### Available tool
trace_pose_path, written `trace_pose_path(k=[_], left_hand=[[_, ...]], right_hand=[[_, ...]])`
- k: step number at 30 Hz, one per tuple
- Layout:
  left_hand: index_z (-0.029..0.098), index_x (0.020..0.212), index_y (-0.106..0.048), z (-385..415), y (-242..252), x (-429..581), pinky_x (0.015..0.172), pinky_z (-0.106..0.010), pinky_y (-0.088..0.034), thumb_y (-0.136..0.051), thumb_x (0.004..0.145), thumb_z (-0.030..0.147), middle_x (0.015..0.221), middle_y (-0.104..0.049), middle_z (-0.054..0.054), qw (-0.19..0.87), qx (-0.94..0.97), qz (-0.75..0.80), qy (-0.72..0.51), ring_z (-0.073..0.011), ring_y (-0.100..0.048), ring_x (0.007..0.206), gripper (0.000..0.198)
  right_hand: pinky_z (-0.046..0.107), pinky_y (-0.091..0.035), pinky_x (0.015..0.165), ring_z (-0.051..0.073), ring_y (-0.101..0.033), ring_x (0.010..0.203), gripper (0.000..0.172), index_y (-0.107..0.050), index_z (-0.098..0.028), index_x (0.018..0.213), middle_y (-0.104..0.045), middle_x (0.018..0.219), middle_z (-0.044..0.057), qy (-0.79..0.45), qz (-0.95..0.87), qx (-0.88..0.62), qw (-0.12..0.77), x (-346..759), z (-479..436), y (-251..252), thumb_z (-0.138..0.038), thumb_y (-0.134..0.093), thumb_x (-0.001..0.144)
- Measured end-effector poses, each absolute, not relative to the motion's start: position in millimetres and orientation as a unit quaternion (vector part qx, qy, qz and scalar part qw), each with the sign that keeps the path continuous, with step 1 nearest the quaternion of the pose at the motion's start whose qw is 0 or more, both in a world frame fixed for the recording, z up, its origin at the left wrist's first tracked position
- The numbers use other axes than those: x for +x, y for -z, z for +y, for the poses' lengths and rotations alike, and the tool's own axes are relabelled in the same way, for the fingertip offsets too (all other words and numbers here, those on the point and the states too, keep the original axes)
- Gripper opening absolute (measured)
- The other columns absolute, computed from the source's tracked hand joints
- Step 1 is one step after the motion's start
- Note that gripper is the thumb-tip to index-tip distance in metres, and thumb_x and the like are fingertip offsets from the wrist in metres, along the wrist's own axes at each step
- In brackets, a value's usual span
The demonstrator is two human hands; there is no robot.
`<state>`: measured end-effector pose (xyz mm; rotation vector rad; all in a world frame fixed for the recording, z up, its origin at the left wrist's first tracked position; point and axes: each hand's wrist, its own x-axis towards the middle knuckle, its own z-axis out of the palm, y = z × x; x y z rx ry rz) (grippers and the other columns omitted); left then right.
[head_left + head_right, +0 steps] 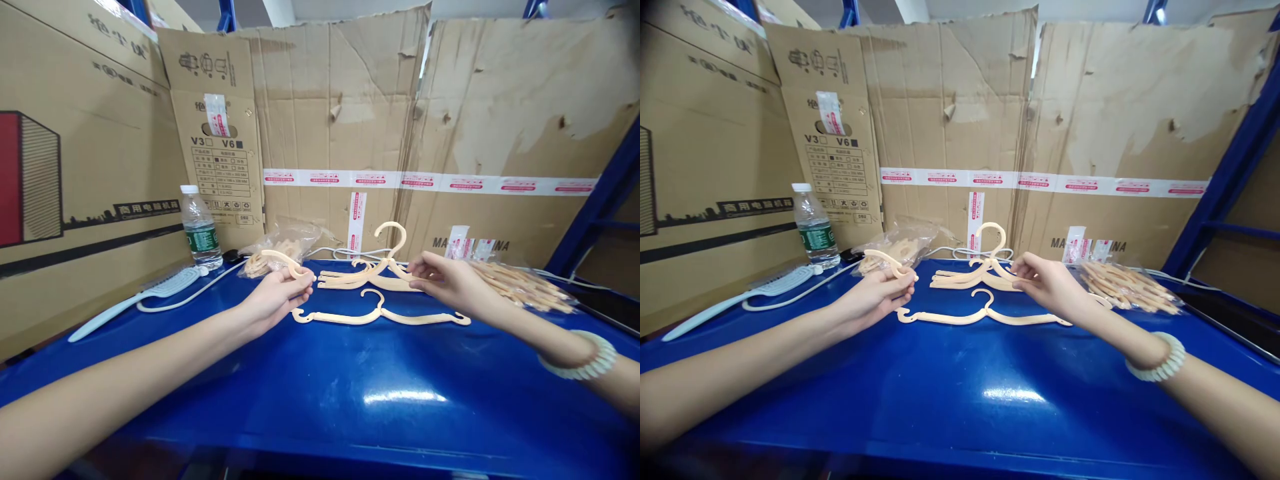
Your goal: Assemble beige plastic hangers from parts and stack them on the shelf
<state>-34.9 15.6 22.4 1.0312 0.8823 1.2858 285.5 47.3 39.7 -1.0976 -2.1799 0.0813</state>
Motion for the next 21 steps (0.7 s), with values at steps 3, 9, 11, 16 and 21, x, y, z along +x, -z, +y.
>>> trace_pose_path(k=[3,9,11,16,21], left_hand=[[0.013,0.077,-0.062,7.1,-14.0,-36.7,0.061,-0.020,-0.046,-0.080,0.070,0.016,0.071,-0.057,0.000,0.622,0.446,0.362,-0.533,-0.0094,-0.055,0.066,0.019],[0.013,0.076,-0.061,-0.5,-13.3,-32.9,0.073,-0.027,-0.050,-0.080,0.071,0.021,0.088,-0.059,-0.004,0.671,0.461,0.293,-0.502,-0.0127,-0.057,0.080,0.022],[0.013,0.077,-0.061,-1.9,-15.1,-32.6,0.076,-0.029,-0.051,-0.080,0.071,0.021,0.090,-0.060,-0.004,0.673,0.465,0.285,-0.500,-0.0138,-0.058,0.082,0.021],[0.015,0.080,-0.059,-7.4,-14.8,-32.5,0.077,-0.030,-0.052,-0.077,0.075,0.021,0.078,-0.060,-0.002,0.702,0.469,0.268,-0.465,-0.0167,-0.063,0.083,0.020],[0.015,0.081,-0.057,-10.3,-16.1,-32.4,0.075,-0.029,-0.052,-0.075,0.077,0.020,0.078,-0.061,-0.002,0.704,0.463,0.265,-0.468,-0.0155,-0.064,0.077,0.019]], right_hand=[[0.033,-0.053,0.072,0.022,-0.066,0.081,0.024,-0.062,-0.022,0.094,-0.070,0.089,0.007,-0.043,-0.845,-0.404,0.348,287.1,31.1,-32.8,-0.042,-0.056,0.084],[0.033,-0.055,0.070,0.022,-0.065,0.081,0.019,-0.062,-0.022,0.090,-0.068,0.089,0.007,-0.033,-0.848,-0.367,0.381,289.1,14.3,-21.2,-0.039,-0.054,0.088],[0.032,-0.055,0.071,0.021,-0.065,0.082,0.017,-0.062,-0.022,0.094,-0.068,0.091,0.007,-0.020,-0.848,-0.360,0.389,290.0,12.1,-20.6,-0.037,-0.054,0.089],[0.030,-0.056,0.071,0.020,-0.066,0.082,0.014,-0.063,-0.024,0.097,-0.069,0.091,0.006,-0.004,-0.848,-0.347,0.401,291.1,9.7,-20.0,-0.032,-0.057,0.088],[0.034,-0.056,0.074,0.024,-0.067,0.089,0.013,-0.066,-0.025,0.095,-0.070,0.094,0.006,0.032,-0.844,-0.344,0.409,291.5,9.0,-19.4,-0.032,-0.059,0.087]])
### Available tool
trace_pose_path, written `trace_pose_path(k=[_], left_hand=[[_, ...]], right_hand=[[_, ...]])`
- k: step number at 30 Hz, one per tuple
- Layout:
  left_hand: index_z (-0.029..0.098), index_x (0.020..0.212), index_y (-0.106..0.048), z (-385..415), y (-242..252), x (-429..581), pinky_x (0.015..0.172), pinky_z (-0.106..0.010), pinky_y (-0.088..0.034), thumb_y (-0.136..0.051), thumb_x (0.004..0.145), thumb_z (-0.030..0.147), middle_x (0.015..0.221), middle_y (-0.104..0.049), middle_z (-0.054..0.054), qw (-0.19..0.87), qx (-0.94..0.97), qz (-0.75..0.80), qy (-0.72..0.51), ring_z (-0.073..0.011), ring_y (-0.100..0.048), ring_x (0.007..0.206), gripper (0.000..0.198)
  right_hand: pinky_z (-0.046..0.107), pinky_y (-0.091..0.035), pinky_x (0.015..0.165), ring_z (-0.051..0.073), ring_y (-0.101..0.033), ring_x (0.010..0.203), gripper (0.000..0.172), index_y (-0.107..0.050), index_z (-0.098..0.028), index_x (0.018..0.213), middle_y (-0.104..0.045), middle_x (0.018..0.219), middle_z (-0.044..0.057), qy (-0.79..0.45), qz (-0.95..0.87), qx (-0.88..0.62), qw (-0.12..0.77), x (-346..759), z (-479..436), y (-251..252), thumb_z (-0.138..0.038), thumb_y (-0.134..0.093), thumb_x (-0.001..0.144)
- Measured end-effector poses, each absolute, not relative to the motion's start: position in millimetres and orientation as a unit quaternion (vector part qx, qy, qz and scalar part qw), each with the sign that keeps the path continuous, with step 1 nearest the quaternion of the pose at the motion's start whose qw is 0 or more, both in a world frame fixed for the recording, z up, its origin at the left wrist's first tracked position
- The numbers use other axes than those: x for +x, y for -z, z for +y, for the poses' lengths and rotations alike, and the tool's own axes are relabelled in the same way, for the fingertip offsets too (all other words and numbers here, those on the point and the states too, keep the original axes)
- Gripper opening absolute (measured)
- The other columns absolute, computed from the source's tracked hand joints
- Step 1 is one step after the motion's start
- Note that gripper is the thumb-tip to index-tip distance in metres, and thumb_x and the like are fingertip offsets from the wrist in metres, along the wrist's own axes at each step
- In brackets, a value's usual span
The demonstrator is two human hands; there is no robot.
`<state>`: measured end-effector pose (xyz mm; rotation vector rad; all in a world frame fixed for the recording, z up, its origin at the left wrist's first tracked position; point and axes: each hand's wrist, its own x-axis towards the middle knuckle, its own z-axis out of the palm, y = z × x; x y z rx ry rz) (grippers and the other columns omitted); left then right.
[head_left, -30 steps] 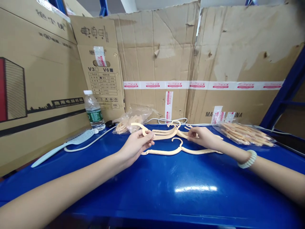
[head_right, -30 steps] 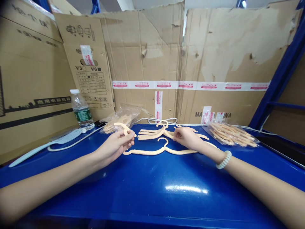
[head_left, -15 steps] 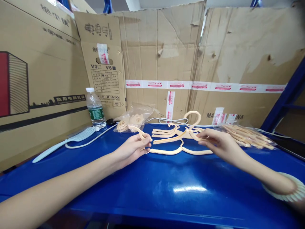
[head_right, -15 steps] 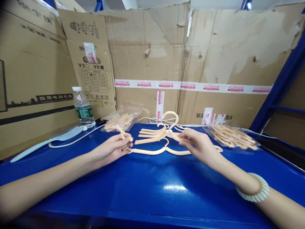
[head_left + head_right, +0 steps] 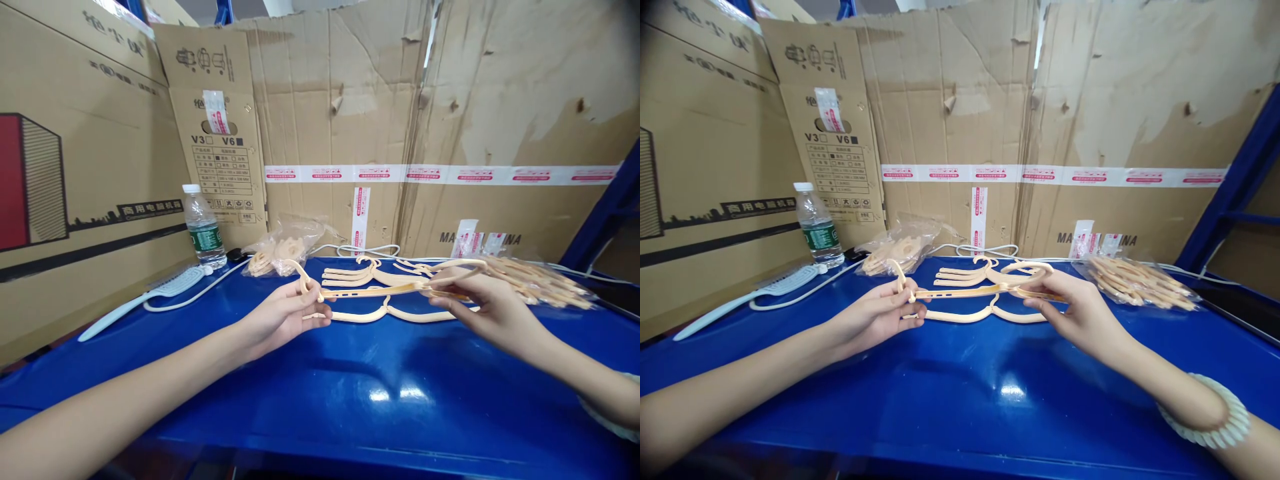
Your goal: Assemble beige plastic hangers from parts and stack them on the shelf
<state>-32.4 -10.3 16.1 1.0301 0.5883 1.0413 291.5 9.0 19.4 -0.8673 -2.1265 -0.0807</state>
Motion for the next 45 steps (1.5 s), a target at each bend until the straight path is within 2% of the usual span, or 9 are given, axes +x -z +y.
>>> trace_pose_path(k=[7,12,17,23,31,38,42,45], left_hand=[[0.014,0.080,-0.055,-13.1,-19.3,-32.3,0.074,-0.029,-0.053,-0.071,0.081,0.019,0.092,-0.063,-0.005,0.704,0.476,0.264,-0.456,-0.0136,-0.063,0.074,0.016],[0.014,0.080,-0.056,-13.0,-17.7,-32.7,0.075,-0.031,-0.053,-0.072,0.078,0.018,0.089,-0.063,-0.005,0.705,0.484,0.258,-0.450,-0.0146,-0.063,0.074,0.017],[0.013,0.075,-0.055,-13.6,-19.7,-33.0,0.077,-0.031,-0.053,-0.075,0.075,0.017,0.089,-0.063,-0.005,0.711,0.479,0.252,-0.449,-0.0155,-0.063,0.077,0.020],[0.012,0.076,-0.057,-13.2,-18.1,-33.3,0.077,-0.030,-0.054,-0.071,0.078,0.015,0.088,-0.063,-0.005,0.708,0.479,0.253,-0.453,-0.0148,-0.063,0.076,0.015],[0.012,0.075,-0.060,-13.2,-17.7,-31.6,0.077,-0.029,-0.055,-0.078,0.070,0.016,0.085,-0.067,-0.006,0.670,0.480,0.288,-0.487,-0.0158,-0.065,0.074,0.019],[0.012,0.068,-0.057,-10.6,-11.1,-32.2,0.077,-0.029,-0.056,-0.082,0.061,0.010,0.082,-0.071,-0.007,0.609,0.470,0.344,-0.538,-0.0182,-0.068,0.079,0.026],[0.012,0.069,-0.057,-10.1,-10.6,-32.6,0.074,-0.028,-0.056,-0.077,0.064,0.006,0.082,-0.071,-0.008,0.605,0.466,0.361,-0.535,-0.0177,-0.068,0.078,0.022],[0.013,0.071,-0.057,-9.7,-11.5,-32.4,0.072,-0.027,-0.057,-0.074,0.071,0.009,0.082,-0.071,-0.008,0.610,0.466,0.362,-0.528,-0.0153,-0.068,0.072,0.018]], right_hand=[[0.035,-0.055,0.074,0.024,-0.066,0.089,0.012,-0.067,-0.025,0.092,-0.071,0.093,0.006,0.056,-0.857,-0.326,0.394,290.4,6.9,-20.1,-0.031,-0.058,0.088],[0.030,-0.054,0.068,0.020,-0.066,0.078,0.012,-0.063,-0.022,0.096,-0.069,0.088,0.005,0.032,-0.859,-0.326,0.394,290.1,3.8,-21.8,-0.030,-0.057,0.089],[0.027,-0.053,0.068,0.018,-0.064,0.079,0.009,-0.061,-0.022,0.096,-0.067,0.089,0.004,0.025,-0.860,-0.315,0.401,287.9,2.6,-22.0,-0.026,-0.057,0.089],[0.028,-0.053,0.068,0.018,-0.064,0.077,0.008,-0.061,-0.023,0.096,-0.067,0.088,0.003,0.034,-0.858,-0.318,0.401,286.1,0.8,-22.1,-0.025,-0.056,0.089],[0.032,-0.052,0.073,0.022,-0.064,0.087,0.011,-0.065,-0.024,0.097,-0.068,0.091,0.004,0.063,-0.853,-0.310,0.415,284.9,-2.2,-20.6,-0.023,-0.057,0.089],[0.030,-0.051,0.069,0.019,-0.064,0.078,0.010,-0.064,-0.023,0.091,-0.067,0.085,0.005,0.024,-0.873,-0.286,0.394,276.0,-10.2,-23.5,-0.026,-0.055,0.090],[0.030,-0.051,0.069,0.019,-0.064,0.079,0.009,-0.064,-0.023,0.091,-0.067,0.086,0.004,0.032,-0.877,-0.280,0.389,274.3,-11.3,-22.9,-0.024,-0.055,0.090],[0.030,-0.051,0.071,0.019,-0.064,0.079,0.009,-0.063,-0.022,0.094,-0.067,0.086,0.004,0.048,-0.874,-0.279,0.395,275.3,-9.3,-21.7,-0.022,-0.055,0.090]])
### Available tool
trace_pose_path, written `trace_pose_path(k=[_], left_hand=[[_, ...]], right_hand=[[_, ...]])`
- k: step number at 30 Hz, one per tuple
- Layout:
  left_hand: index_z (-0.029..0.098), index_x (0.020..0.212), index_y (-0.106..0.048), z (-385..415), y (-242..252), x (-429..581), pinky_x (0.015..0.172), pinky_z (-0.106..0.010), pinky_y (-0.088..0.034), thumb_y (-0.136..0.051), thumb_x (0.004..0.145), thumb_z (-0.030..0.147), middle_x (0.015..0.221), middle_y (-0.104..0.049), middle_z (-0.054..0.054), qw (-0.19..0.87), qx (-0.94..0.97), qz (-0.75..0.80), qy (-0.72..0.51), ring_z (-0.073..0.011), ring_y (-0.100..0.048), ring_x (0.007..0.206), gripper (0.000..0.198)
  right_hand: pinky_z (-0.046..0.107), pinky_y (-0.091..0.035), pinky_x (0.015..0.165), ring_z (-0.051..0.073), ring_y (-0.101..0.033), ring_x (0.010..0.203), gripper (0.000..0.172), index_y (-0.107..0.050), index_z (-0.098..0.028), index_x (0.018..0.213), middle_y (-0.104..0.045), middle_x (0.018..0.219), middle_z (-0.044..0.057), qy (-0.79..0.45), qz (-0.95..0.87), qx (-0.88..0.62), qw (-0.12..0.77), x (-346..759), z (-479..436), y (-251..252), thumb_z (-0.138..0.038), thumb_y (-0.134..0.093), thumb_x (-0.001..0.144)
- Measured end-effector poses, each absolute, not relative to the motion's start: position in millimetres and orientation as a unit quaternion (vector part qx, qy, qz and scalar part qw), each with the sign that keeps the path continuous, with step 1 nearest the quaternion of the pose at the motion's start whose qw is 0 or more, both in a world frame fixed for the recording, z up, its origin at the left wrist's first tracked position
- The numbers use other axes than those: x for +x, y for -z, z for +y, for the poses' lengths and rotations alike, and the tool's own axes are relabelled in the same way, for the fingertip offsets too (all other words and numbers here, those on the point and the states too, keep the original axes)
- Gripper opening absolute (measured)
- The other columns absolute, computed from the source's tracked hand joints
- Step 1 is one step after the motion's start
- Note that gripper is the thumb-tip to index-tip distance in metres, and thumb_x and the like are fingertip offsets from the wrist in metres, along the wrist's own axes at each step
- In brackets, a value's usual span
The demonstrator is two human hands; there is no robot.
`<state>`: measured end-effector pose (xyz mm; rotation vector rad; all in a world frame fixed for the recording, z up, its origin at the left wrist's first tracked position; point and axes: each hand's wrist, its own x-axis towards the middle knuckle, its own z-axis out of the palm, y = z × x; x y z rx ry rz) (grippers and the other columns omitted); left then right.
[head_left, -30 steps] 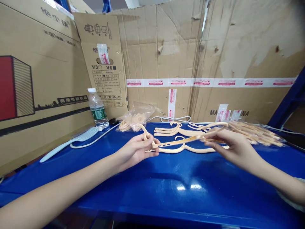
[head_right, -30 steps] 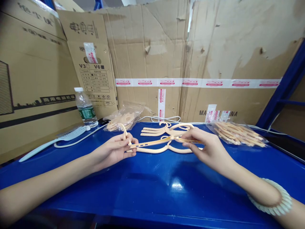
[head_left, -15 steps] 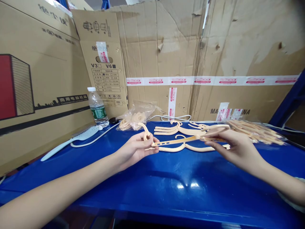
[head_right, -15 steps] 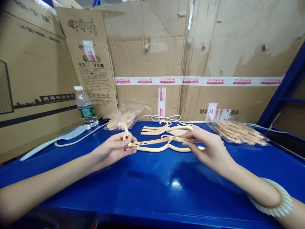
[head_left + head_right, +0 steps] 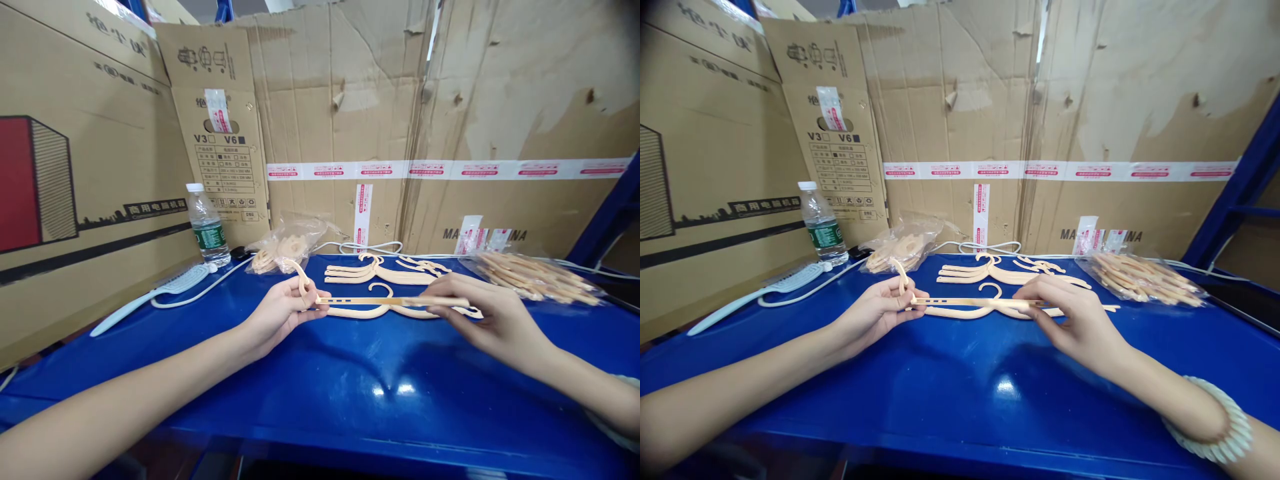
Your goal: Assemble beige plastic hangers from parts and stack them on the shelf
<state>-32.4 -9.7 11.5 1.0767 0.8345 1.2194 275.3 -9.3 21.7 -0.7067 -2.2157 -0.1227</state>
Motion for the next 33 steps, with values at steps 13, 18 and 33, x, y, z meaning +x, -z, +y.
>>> trace_pose_path(k=[13,18,33], left_hand=[[0.014,0.074,-0.053,-14.3,-9.7,-32.2,0.066,-0.031,-0.056,-0.083,0.060,0.023,0.075,-0.071,-0.007,0.545,0.508,0.379,-0.548,-0.0173,-0.067,0.062,0.034],[0.015,0.075,-0.051,-15.4,-9.8,-31.6,0.058,-0.028,-0.054,-0.083,0.061,0.025,0.066,-0.067,-0.001,0.501,0.523,0.370,-0.581,-0.0134,-0.063,0.053,0.037],[0.013,0.089,-0.067,-13.4,-10.6,-30.4,0.071,-0.027,-0.055,-0.078,0.072,0.033,0.082,-0.073,-0.008,0.503,0.523,0.375,-0.577,-0.0199,-0.071,0.075,0.029]], right_hand=[[0.029,-0.054,0.072,0.019,-0.066,0.082,0.010,-0.065,-0.022,0.092,-0.070,0.089,0.005,0.027,-0.867,-0.298,0.397,274.7,-13.4,-19.1,-0.024,-0.057,0.089],[0.026,-0.053,0.062,0.017,-0.064,0.072,0.013,-0.066,-0.021,0.093,-0.067,0.084,0.005,-0.042,-0.863,-0.317,0.390,270.4,-19.2,-19.1,-0.028,-0.056,0.089],[0.024,-0.048,0.041,0.014,-0.058,0.044,0.033,-0.067,-0.018,0.088,-0.061,0.059,0.002,-0.250,-0.773,-0.387,0.437,270.0,-10.5,-27.2,-0.049,-0.067,0.079]])
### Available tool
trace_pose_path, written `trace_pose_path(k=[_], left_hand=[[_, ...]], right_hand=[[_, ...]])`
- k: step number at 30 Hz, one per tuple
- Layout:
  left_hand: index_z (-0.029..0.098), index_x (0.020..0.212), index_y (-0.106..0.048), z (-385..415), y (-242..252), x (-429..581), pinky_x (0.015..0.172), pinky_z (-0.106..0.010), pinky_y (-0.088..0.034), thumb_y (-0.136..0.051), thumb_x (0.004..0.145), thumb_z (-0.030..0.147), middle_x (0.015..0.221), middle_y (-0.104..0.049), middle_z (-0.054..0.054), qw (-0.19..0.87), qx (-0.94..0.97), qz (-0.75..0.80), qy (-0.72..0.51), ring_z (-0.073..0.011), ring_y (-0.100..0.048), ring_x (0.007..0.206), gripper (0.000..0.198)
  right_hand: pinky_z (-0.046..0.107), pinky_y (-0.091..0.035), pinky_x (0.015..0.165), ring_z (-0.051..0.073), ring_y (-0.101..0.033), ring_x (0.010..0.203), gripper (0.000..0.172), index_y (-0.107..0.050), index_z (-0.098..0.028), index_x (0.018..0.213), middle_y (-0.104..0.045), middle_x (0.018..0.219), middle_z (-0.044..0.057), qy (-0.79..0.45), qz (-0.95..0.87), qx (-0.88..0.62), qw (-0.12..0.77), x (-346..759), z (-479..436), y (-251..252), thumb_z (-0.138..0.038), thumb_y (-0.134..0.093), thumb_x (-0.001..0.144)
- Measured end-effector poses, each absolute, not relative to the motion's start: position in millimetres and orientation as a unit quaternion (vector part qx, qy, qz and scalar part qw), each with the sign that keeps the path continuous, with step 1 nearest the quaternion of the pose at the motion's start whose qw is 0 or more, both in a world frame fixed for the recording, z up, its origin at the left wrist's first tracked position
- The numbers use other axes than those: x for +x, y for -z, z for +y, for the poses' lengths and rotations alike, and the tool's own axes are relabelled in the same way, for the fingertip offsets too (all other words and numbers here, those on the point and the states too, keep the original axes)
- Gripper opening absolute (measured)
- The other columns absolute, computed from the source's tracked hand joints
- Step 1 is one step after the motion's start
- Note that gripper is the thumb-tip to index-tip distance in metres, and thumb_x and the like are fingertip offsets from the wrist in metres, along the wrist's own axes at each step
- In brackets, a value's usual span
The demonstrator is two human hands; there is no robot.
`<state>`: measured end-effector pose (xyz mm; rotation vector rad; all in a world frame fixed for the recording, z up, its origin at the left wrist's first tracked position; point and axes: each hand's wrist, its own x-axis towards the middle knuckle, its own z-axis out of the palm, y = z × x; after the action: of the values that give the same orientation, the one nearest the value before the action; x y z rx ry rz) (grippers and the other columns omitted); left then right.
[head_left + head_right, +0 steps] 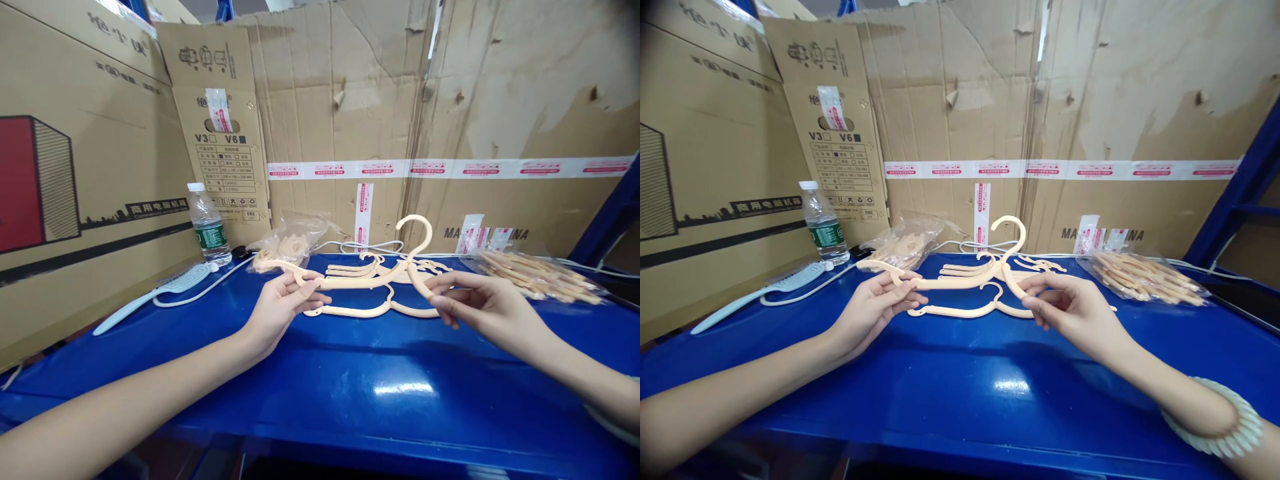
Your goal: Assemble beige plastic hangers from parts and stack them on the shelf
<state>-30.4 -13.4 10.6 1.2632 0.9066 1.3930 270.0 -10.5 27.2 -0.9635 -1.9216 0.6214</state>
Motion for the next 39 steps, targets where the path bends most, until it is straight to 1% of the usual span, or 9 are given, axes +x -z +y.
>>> trace_pose_path(k=[5,10,13,19,23,27,33,36,39], left_hand=[[0.013,0.079,-0.069,-29.0,-10.3,-29.9,0.056,-0.026,-0.049,-0.055,0.089,0.035,0.069,-0.071,-0.010,0.400,0.712,0.368,-0.444,-0.0170,-0.065,0.056,0.028],[0.021,0.083,-0.074,-50.7,-10.5,-28.6,0.059,-0.029,-0.044,-0.057,0.086,0.021,0.066,-0.070,-0.008,0.167,0.923,0.238,-0.252,-0.0205,-0.064,0.060,0.018],[0.025,0.085,-0.074,-52.7,-7.7,-28.7,0.054,-0.030,-0.040,-0.060,0.083,0.022,0.063,-0.069,-0.007,0.085,0.949,0.209,-0.222,-0.0211,-0.061,0.056,0.015],[0.024,0.087,-0.072,-51.0,-1.7,-26.6,0.058,-0.030,-0.040,-0.057,0.084,0.020,0.068,-0.069,-0.007,0.061,0.929,0.227,-0.285,-0.0210,-0.062,0.060,0.016],[0.022,0.104,-0.067,-48.1,-7.9,-24.0,0.077,-0.033,-0.045,-0.052,0.086,0.016,0.093,-0.070,-0.010,0.069,0.935,0.244,-0.248,-0.0243,-0.063,0.086,0.024],[0.022,0.113,-0.060,-37.4,-7.8,-26.4,0.090,-0.037,-0.042,-0.048,0.087,0.016,0.114,-0.063,-0.010,0.040,0.918,0.320,-0.230,-0.0260,-0.056,0.105,0.030],[0.022,0.101,-0.060,-25.9,0.3,-31.6,0.077,-0.032,-0.042,-0.045,0.088,0.014,0.100,-0.064,-0.006,-0.011,0.900,0.376,-0.221,-0.0227,-0.059,0.091,0.022],[0.021,0.097,-0.060,-24.7,0.6,-32.0,0.074,-0.031,-0.041,-0.043,0.091,0.016,0.096,-0.064,-0.006,-0.027,0.896,0.383,-0.222,-0.0219,-0.059,0.087,0.019],[0.021,0.097,-0.060,-23.2,0.5,-32.7,0.074,-0.030,-0.042,-0.043,0.091,0.017,0.096,-0.064,-0.006,-0.026,0.891,0.389,-0.231,-0.0214,-0.060,0.086,0.018]], right_hand=[[0.024,-0.049,0.045,0.014,-0.059,0.049,0.032,-0.064,-0.018,0.099,-0.062,0.061,0.001,-0.268,-0.789,-0.388,0.394,281.7,-1.9,-30.4,-0.044,-0.065,0.082],[0.026,-0.051,0.051,0.015,-0.063,0.055,0.027,-0.061,-0.016,0.099,-0.065,0.067,0.003,-0.277,-0.823,-0.398,0.295,284.3,3.4,-23.0,-0.040,-0.058,0.086],[0.027,-0.050,0.054,0.016,-0.063,0.061,0.021,-0.064,-0.017,0.097,-0.067,0.073,0.004,-0.208,-0.848,-0.418,0.251,283.6,5.4,-17.1,-0.034,-0.055,0.086],[0.027,-0.046,0.060,0.016,-0.061,0.065,0.014,-0.066,-0.019,0.080,-0.069,0.076,0.003,-0.073,-0.892,-0.403,0.193,282.2,3.4,-14.6,-0.024,-0.054,0.084],[0.027,-0.044,0.059,0.016,-0.059,0.063,0.014,-0.066,-0.018,0.078,-0.067,0.074,0.004,-0.053,-0.901,-0.391,0.179,281.5,1.1,-15.2,-0.023,-0.054,0.084],[0.028,-0.045,0.062,0.017,-0.060,0.068,0.012,-0.066,-0.018,0.080,-0.068,0.078,0.005,-0.032,-0.901,-0.388,0.189,283.8,4.7,-12.7,-0.022,-0.055,0.083],[0.031,-0.049,0.066,0.019,-0.062,0.074,0.014,-0.067,-0.018,0.082,-0.068,0.081,0.007,-0.014,-0.892,-0.400,0.208,284.9,10.8,-14.9,-0.022,-0.054,0.085],[0.032,-0.051,0.068,0.020,-0.064,0.078,0.013,-0.068,-0.020,0.088,-0.068,0.087,0.007,-0.012,-0.883,-0.380,0.275,274.3,-15.9,-28.7,-0.025,-0.056,0.086],[0.032,-0.054,0.066,0.020,-0.066,0.079,0.016,-0.069,-0.029,0.097,-0.070,0.090,0.004,-0.111,-0.867,-0.325,0.362,259.3,-68.2,-41.2,-0.026,-0.058,0.087]])
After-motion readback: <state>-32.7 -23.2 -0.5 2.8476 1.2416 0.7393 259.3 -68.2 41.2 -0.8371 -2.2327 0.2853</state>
